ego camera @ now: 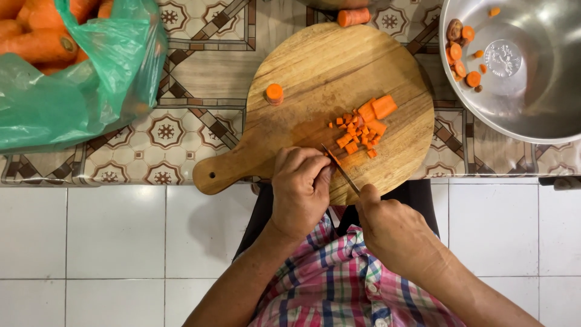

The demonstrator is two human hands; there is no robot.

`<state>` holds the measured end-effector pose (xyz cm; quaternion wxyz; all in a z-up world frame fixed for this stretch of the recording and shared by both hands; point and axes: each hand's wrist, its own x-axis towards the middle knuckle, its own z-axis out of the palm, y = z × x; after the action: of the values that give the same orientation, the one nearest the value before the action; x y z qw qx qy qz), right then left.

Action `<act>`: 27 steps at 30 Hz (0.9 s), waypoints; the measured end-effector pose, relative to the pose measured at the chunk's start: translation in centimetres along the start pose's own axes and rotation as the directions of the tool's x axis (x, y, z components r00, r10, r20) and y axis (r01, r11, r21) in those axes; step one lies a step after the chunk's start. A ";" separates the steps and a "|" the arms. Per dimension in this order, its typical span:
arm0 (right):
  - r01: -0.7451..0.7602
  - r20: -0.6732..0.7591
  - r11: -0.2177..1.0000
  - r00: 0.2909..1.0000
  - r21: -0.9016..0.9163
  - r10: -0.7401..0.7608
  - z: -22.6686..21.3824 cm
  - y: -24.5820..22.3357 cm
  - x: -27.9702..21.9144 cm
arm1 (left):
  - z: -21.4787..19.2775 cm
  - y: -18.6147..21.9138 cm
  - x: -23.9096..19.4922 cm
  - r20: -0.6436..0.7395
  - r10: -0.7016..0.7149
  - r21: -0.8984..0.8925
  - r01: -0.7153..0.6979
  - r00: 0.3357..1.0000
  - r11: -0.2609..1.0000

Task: The person chops carrots into small pieces on a wooden cutting board using a knife. They transfer the chopped carrots into a metal bowl and continue chopping more carrots from a plastic bag.

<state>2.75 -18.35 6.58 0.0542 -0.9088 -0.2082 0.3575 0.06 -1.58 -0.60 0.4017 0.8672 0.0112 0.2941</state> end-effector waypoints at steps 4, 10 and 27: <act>-0.051 0.116 0.996 0.991 -0.078 0.060 -1.8 -2.5 0.1 | -0.3 0.3 -0.2 -0.019 0.019 -0.003 -0.019 1.000 1.000; -0.056 0.083 0.998 0.995 -0.043 0.059 -2.4 -0.6 0.1 | -0.6 0.9 0.6 0.001 0.059 0.051 -0.059 0.998 0.997; 0.021 0.031 0.990 0.999 0.137 -0.026 -1.7 4.1 1.1 | 5.1 -1.1 15.5 0.143 0.102 0.134 -0.122 0.984 0.983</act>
<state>5.99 -21.52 6.16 0.1171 -0.8945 -0.1948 0.3850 15.76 -0.36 3.79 0.3214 0.9109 -0.0439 0.2551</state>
